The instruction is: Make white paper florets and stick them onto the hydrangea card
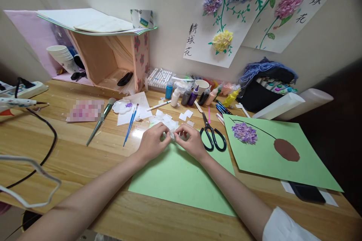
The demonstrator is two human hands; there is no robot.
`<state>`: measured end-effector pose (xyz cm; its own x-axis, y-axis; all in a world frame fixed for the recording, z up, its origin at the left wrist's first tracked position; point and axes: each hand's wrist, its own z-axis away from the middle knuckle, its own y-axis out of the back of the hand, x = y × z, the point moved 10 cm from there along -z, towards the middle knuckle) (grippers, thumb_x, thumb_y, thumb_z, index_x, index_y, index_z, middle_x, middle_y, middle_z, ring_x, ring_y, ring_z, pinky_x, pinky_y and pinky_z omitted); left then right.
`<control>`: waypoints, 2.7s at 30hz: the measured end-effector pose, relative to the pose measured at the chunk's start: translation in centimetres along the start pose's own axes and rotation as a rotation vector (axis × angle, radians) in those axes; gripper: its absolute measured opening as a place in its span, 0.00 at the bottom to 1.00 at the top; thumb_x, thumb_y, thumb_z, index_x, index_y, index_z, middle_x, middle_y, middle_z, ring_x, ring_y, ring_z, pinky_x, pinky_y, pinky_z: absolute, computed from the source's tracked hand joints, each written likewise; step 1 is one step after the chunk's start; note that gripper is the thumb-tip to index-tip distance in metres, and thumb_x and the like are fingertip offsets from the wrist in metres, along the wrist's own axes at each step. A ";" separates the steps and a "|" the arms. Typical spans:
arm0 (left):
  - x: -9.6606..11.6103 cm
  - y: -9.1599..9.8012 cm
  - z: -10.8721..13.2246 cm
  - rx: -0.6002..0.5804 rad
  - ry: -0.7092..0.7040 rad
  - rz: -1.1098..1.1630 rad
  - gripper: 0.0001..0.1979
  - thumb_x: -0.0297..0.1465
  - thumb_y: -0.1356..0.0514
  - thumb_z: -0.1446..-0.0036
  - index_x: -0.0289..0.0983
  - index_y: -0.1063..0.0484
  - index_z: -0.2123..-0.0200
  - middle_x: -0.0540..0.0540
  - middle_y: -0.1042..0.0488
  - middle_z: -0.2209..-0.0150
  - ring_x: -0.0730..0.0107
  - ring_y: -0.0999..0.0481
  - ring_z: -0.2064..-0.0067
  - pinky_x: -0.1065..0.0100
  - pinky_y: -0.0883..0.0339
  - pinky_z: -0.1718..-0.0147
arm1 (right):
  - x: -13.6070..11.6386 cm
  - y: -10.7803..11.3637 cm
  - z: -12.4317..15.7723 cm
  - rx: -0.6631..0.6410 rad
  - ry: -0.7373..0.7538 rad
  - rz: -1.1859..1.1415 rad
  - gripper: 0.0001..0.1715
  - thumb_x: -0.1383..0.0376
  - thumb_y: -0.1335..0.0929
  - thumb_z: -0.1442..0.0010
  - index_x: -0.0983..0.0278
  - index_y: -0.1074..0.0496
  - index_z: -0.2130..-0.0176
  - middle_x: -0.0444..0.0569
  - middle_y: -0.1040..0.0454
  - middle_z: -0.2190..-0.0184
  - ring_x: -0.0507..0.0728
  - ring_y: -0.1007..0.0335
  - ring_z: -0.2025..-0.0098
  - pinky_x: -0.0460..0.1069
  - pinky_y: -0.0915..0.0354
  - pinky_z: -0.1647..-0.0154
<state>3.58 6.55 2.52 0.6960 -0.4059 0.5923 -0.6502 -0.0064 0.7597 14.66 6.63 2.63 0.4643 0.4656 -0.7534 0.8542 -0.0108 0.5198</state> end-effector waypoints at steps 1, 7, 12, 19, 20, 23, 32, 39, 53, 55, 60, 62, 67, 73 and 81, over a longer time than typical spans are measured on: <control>-0.1 0.1 0.0 0.009 0.009 0.003 0.07 0.30 0.48 0.44 0.37 0.33 0.73 0.51 0.33 0.72 0.73 0.35 0.71 0.70 0.44 0.71 | 0.1 0.1 0.0 0.006 -0.011 -0.007 0.05 0.68 0.34 0.47 0.63 0.33 0.74 0.43 0.33 0.76 0.51 0.41 0.74 0.47 0.43 0.73; -0.9 0.6 0.0 0.051 0.062 0.078 0.07 0.29 0.48 0.45 0.37 0.33 0.73 0.51 0.33 0.73 0.73 0.34 0.71 0.71 0.43 0.70 | 1.4 0.8 0.0 0.083 -0.106 -0.060 0.04 0.68 0.34 0.47 0.63 0.34 0.74 0.43 0.33 0.76 0.51 0.40 0.74 0.46 0.42 0.73; -1.7 0.8 -0.3 0.069 0.110 0.160 0.07 0.28 0.48 0.46 0.37 0.33 0.74 0.51 0.32 0.73 0.73 0.34 0.71 0.71 0.43 0.71 | 3.1 1.4 0.2 0.158 -0.231 -0.099 0.05 0.66 0.35 0.47 0.63 0.34 0.74 0.44 0.33 0.75 0.51 0.40 0.74 0.46 0.42 0.74; -2.6 0.8 -0.3 0.084 0.176 0.252 0.09 0.29 0.48 0.46 0.36 0.31 0.75 0.50 0.30 0.72 0.73 0.33 0.71 0.71 0.42 0.71 | 3.6 3.8 0.7 0.372 -0.271 0.117 0.02 0.67 0.35 0.47 0.63 0.34 0.71 0.46 0.31 0.71 0.56 0.38 0.67 0.49 0.41 0.67; -2.7 0.7 -0.3 0.084 0.187 0.266 0.09 0.30 0.47 0.46 0.36 0.30 0.75 0.49 0.29 0.72 0.73 0.33 0.71 0.71 0.42 0.71 | 3.1 4.3 0.8 0.413 -0.242 0.149 0.01 0.67 0.35 0.47 0.63 0.34 0.69 0.47 0.31 0.69 0.56 0.38 0.65 0.50 0.40 0.66; -2.9 0.5 -0.2 0.080 0.212 0.316 0.10 0.32 0.46 0.46 0.36 0.28 0.73 0.48 0.27 0.71 0.72 0.33 0.72 0.71 0.41 0.72 | 1.0 4.3 0.7 0.415 -0.099 0.199 0.05 0.66 0.35 0.45 0.62 0.34 0.64 0.49 0.31 0.65 0.57 0.38 0.61 0.52 0.40 0.61; -1.6 0.7 -0.1 0.109 0.139 0.342 0.09 0.34 0.43 0.47 0.36 0.25 0.72 0.48 0.27 0.74 0.74 0.34 0.74 0.71 0.40 0.73 | -1.6 0.9 0.4 0.128 0.096 0.173 0.04 0.65 0.34 0.43 0.60 0.28 0.66 0.47 0.31 0.70 0.58 0.37 0.63 0.53 0.39 0.60; -0.6 0.8 0.0 0.110 0.068 0.292 0.07 0.31 0.42 0.47 0.37 0.26 0.72 0.49 0.28 0.73 0.75 0.35 0.73 0.72 0.40 0.72 | -1.7 0.7 0.3 0.105 0.106 0.150 0.05 0.69 0.35 0.44 0.61 0.29 0.70 0.46 0.31 0.73 0.56 0.37 0.66 0.53 0.40 0.61; 0.5 0.7 0.1 0.082 0.006 0.228 0.07 0.31 0.44 0.46 0.37 0.29 0.74 0.49 0.28 0.72 0.75 0.34 0.73 0.71 0.40 0.72 | -1.2 1.0 0.3 0.128 0.078 0.128 0.05 0.69 0.34 0.46 0.61 0.31 0.73 0.45 0.32 0.74 0.56 0.37 0.67 0.53 0.40 0.62; 0.5 0.7 0.1 0.084 0.012 0.216 0.07 0.31 0.44 0.46 0.37 0.30 0.74 0.49 0.29 0.72 0.75 0.35 0.73 0.71 0.40 0.72 | -1.1 1.1 0.3 0.140 0.069 0.130 0.05 0.69 0.34 0.46 0.61 0.31 0.73 0.45 0.32 0.74 0.56 0.37 0.67 0.53 0.40 0.62; 0.0 1.0 0.0 0.110 0.055 0.212 0.06 0.30 0.44 0.47 0.37 0.34 0.76 0.50 0.32 0.74 0.74 0.36 0.73 0.71 0.41 0.72 | -0.3 1.8 0.2 0.191 0.006 0.125 0.06 0.69 0.35 0.46 0.61 0.33 0.74 0.46 0.32 0.74 0.56 0.37 0.67 0.52 0.40 0.64; -0.3 0.9 0.0 0.109 0.071 0.221 0.06 0.30 0.44 0.47 0.37 0.34 0.75 0.51 0.32 0.74 0.75 0.35 0.73 0.71 0.40 0.72 | -0.1 1.9 0.2 0.199 -0.008 0.122 0.06 0.69 0.35 0.46 0.61 0.33 0.74 0.45 0.32 0.74 0.56 0.38 0.68 0.51 0.40 0.65; -0.6 0.0 0.0 0.043 0.093 0.270 0.07 0.35 0.43 0.46 0.37 0.31 0.70 0.49 0.29 0.68 0.74 0.33 0.71 0.71 0.39 0.71 | -0.9 1.6 0.2 0.167 0.055 0.112 0.05 0.68 0.34 0.46 0.61 0.32 0.73 0.45 0.32 0.74 0.56 0.37 0.68 0.52 0.40 0.64; -0.8 -0.3 -0.1 0.024 0.092 0.292 0.08 0.34 0.46 0.44 0.37 0.30 0.70 0.48 0.28 0.69 0.73 0.32 0.71 0.70 0.38 0.70 | -1.4 1.4 0.4 0.163 0.094 0.123 0.04 0.68 0.34 0.46 0.60 0.32 0.73 0.45 0.32 0.75 0.56 0.37 0.67 0.52 0.40 0.63; -0.9 0.0 -0.1 0.042 0.112 0.299 0.05 0.29 0.45 0.47 0.36 0.30 0.72 0.50 0.29 0.71 0.74 0.33 0.71 0.71 0.40 0.71 | -0.7 1.8 0.3 0.188 0.036 0.139 0.06 0.69 0.35 0.46 0.61 0.35 0.74 0.45 0.33 0.74 0.56 0.38 0.67 0.52 0.41 0.65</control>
<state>2.99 7.00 2.00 0.4999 -0.2921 0.8154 -0.8414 0.0593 0.5371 15.91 6.05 4.01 0.5750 0.4796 -0.6628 0.8126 -0.2402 0.5311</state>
